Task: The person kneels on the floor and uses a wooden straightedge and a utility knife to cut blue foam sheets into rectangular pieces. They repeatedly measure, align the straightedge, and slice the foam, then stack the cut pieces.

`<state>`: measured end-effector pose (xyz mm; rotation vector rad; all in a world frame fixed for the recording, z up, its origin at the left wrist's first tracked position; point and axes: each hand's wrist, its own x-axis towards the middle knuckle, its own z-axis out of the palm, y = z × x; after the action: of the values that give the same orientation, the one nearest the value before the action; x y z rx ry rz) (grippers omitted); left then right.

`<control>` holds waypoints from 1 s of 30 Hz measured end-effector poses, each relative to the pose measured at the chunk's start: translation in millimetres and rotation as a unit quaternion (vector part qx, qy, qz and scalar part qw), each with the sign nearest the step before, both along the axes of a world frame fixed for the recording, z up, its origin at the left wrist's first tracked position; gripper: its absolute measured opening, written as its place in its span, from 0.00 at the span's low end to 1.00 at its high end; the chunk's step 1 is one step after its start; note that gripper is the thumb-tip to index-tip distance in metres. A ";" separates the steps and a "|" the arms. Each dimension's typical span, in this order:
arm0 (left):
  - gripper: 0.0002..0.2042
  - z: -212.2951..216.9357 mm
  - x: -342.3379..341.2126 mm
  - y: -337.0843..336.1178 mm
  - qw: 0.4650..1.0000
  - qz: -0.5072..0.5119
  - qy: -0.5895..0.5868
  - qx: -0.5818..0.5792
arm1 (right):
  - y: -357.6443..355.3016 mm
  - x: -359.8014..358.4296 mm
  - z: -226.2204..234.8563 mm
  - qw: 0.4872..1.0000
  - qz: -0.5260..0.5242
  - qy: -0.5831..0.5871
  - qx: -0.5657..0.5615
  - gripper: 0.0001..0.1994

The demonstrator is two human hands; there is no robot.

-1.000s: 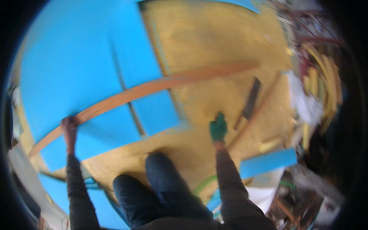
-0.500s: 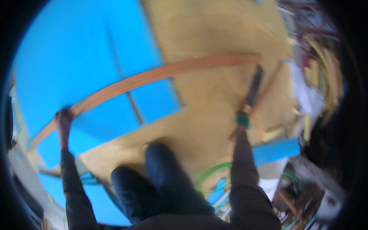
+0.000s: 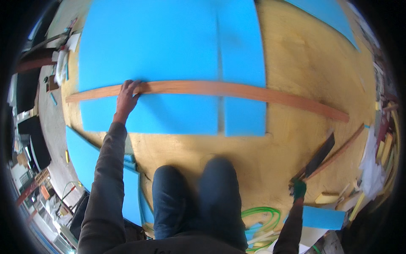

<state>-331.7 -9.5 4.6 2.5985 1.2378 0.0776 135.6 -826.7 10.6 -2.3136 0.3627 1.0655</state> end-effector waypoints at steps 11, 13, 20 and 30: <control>0.21 -10.9 -7.4 -31.5 0.999 -0.007 -0.028 0.041 | 24.7 -180.6 27.8 0.943 0.109 0.315 -0.021 0.17; 0.23 -4.5 -1.7 -40.7 0.999 0.005 -0.015 0.041 | 94.1 -167.7 29.0 0.985 0.037 0.114 0.127 0.19; 0.25 64.9 32.4 -217.6 0.862 0.074 -0.321 -0.385 | 394.3 -218.5 85.3 0.907 0.159 0.102 0.375 0.22; 0.27 126.2 -96.9 -285.8 0.621 0.367 -0.371 -0.585 | 486.7 -379.6 129.8 0.783 0.476 0.024 0.400 0.19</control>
<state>-428.5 -295.3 130.8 0.6828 1.2216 0.3217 -244.0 -340.0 140.4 -1.5850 -1.1711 1.3302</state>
